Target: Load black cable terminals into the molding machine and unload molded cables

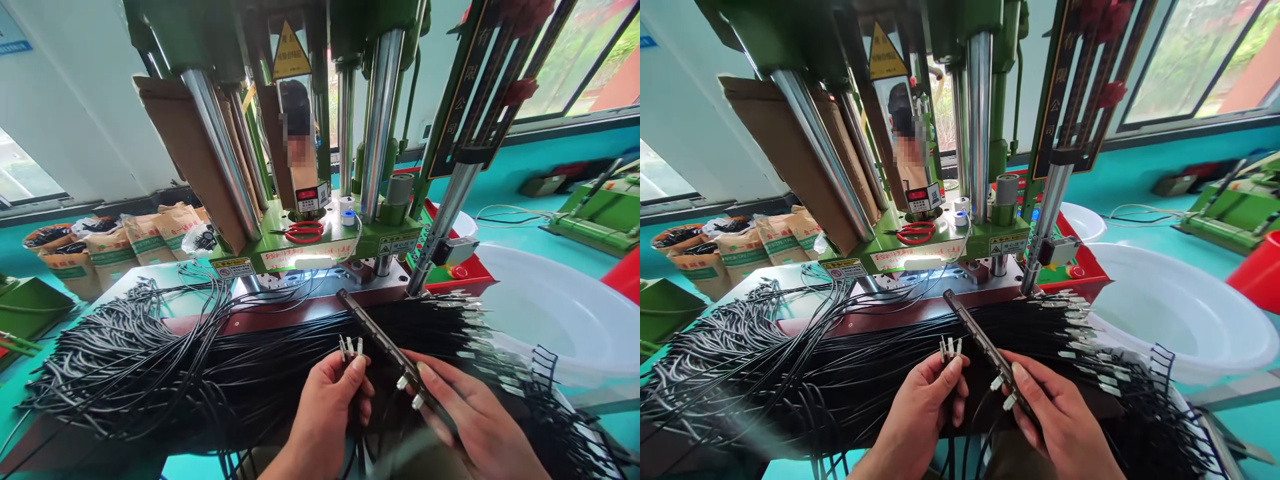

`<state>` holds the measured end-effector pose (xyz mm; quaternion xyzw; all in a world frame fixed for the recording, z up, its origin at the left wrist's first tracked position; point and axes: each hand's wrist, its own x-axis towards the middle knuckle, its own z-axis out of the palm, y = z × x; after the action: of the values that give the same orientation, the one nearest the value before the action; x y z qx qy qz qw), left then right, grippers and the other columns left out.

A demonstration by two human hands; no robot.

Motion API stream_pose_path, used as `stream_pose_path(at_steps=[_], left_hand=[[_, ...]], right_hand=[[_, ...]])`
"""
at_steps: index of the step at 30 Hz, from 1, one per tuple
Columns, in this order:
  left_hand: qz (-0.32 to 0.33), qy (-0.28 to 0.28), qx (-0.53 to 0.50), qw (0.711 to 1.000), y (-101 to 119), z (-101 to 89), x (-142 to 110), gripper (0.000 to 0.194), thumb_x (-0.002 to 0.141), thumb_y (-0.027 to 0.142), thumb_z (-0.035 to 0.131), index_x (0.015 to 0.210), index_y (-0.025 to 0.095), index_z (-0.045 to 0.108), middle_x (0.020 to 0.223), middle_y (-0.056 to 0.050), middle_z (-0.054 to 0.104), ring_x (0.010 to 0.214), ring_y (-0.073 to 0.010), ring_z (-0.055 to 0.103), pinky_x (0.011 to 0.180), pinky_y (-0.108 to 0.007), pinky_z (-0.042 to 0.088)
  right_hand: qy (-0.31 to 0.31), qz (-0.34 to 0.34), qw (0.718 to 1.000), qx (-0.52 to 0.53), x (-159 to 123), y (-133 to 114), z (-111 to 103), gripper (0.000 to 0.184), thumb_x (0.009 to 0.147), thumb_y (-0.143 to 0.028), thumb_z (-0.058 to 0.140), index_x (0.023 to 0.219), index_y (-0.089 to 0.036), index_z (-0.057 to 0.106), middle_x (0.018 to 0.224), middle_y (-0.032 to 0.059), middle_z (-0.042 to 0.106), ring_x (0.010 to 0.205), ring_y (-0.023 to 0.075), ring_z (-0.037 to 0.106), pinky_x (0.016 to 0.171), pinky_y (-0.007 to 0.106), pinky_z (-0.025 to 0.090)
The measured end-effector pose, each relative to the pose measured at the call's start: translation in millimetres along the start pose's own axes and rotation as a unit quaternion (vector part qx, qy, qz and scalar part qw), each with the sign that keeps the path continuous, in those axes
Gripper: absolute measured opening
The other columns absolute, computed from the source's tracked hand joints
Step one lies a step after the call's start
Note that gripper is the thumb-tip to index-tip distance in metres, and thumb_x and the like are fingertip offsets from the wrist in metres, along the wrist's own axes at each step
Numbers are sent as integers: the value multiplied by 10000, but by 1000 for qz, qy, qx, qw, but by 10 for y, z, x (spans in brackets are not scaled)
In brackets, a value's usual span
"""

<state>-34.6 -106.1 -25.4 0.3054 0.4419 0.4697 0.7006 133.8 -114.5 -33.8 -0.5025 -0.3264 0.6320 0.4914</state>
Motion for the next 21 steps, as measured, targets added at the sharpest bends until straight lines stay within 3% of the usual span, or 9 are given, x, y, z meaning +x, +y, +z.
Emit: stream_pose_path(at_steps=[3, 6, 9, 15, 21], left_hand=[[-8, 18, 60, 998, -11, 60, -8, 315, 786, 428, 647, 853, 131, 571, 546, 44, 505, 344, -27, 337, 335, -167, 195], [-33, 35, 90, 995, -10, 114, -7, 327, 720, 429, 698, 793, 138, 569, 481, 56, 486, 303, -20, 264, 310, -178, 130], [-42, 47, 99, 993, -14, 135, 3, 339, 670, 425, 728, 776, 132, 591, 462, 57, 481, 300, -17, 249, 318, -181, 121], [-29, 56, 130, 990, -37, 125, 18, 291, 684, 386, 716, 760, 120, 629, 491, 46, 501, 317, -11, 273, 360, -186, 160], [-25, 60, 128, 990, -47, 127, 23, 249, 690, 356, 705, 717, 126, 614, 490, 42, 495, 354, -15, 268, 390, -188, 176]], right_hand=[[-25, 11, 1000, -4, 25, 23, -26, 510, 712, -530, 718, 1133, -245, 692, 625, 9, 584, 429, 89, 410, 347, 199, 310], [-25, 12, 1000, -7, 40, 31, -26, 529, 705, -533, 722, 1146, -243, 685, 652, 13, 597, 444, 88, 424, 359, 196, 325], [-28, 11, 999, -15, 44, 35, -31, 538, 730, -531, 705, 1168, -221, 668, 668, 12, 590, 454, 73, 406, 365, 184, 307], [-91, 1, 994, -56, 88, 101, -112, 497, 844, -510, 597, 1243, -213, 605, 686, 3, 565, 469, 60, 358, 389, 188, 260], [-98, -44, 986, -124, 109, 141, -149, 521, 865, -520, 555, 1272, -197, 588, 730, 35, 597, 487, 85, 413, 395, 204, 313]])
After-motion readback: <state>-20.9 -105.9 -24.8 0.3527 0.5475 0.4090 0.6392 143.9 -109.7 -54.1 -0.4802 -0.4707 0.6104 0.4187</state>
